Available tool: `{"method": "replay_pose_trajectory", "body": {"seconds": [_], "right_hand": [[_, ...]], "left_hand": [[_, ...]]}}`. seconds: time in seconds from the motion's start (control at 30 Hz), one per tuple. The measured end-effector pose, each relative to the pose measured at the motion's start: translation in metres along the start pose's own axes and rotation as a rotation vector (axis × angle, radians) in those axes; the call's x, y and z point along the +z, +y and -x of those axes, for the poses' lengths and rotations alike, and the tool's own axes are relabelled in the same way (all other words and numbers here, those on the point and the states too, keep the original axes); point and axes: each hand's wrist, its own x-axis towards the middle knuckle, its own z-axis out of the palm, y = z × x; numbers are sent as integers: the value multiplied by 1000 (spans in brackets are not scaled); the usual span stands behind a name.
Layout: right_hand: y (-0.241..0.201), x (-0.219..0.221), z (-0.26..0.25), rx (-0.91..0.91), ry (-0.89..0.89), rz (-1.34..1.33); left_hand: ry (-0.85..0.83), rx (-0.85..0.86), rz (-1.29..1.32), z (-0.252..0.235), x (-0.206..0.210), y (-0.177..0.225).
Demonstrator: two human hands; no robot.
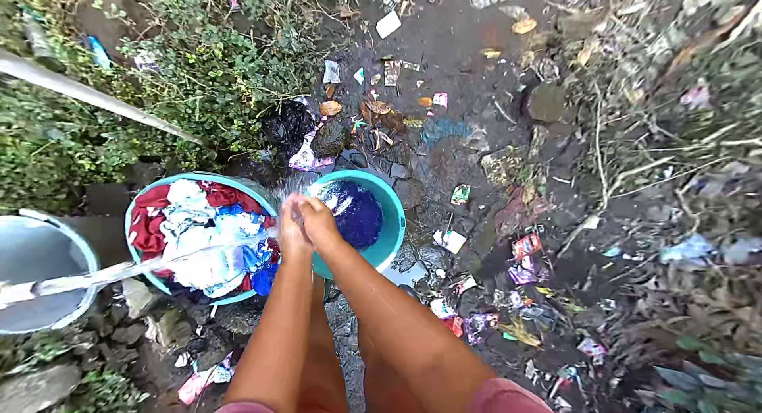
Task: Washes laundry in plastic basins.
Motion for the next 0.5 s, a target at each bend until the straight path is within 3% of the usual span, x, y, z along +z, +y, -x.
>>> {"method": "replay_pose_trajectory", "body": {"seconds": [0.23,0.4,0.5], "right_hand": [[-11,51,10,-70,-144,-186],[-6,56,35,94,-303,-407],[13,41,40,155,-438,-463]], "left_hand": [[16,124,471,-1,-32,41],[151,181,503,30,-50,47],[163,151,383,54,-64,33]]}}
